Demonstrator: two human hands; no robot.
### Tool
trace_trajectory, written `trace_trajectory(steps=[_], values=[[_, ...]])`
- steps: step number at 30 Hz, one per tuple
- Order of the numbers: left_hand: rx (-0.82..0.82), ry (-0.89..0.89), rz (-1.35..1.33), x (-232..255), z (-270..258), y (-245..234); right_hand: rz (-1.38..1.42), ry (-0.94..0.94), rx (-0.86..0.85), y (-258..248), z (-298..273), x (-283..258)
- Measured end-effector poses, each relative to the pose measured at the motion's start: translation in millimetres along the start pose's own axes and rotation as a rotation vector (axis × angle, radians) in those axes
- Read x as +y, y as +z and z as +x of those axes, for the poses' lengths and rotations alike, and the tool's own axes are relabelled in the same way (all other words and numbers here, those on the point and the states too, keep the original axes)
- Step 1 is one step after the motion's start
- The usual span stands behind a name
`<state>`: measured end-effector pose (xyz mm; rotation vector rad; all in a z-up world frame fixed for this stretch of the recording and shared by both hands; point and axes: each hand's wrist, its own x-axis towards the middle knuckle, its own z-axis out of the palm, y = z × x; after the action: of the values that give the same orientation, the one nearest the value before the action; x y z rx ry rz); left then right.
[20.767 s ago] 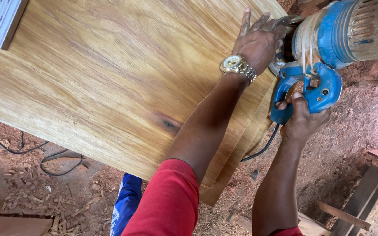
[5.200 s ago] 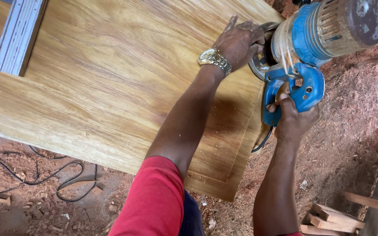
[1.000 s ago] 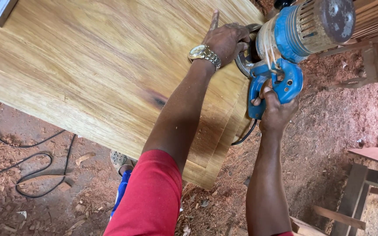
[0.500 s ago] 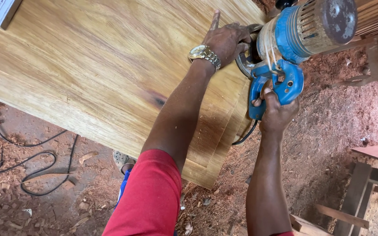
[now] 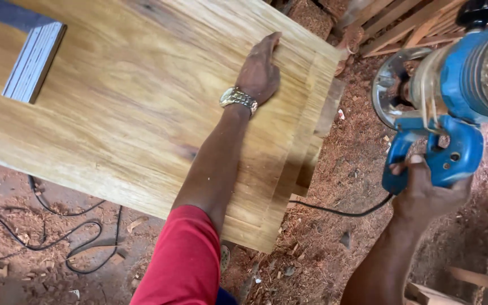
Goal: Using a wood router to shape the edge of a wooden board.
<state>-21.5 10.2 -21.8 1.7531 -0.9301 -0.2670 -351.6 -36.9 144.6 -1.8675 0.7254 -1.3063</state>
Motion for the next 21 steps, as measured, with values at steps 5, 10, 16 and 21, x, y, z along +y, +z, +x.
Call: trace_trajectory(steps=[5,10,16,21], values=[[-0.029,-0.02,-0.012,13.1,-2.4,-4.7,-0.079,-0.01,0.017,-10.2,-1.1,-10.2],[0.007,0.107,0.059,6.9,-2.0,-5.2,-0.032,-0.006,0.003,-0.4,-16.0,26.4],[-0.238,0.066,0.264,18.9,-1.4,-12.2,-0.008,0.156,-0.079,52.0,-29.9,45.7],[-0.313,0.132,0.318,18.3,-0.4,-13.3,-0.101,0.087,-0.154,86.6,-34.7,55.9]])
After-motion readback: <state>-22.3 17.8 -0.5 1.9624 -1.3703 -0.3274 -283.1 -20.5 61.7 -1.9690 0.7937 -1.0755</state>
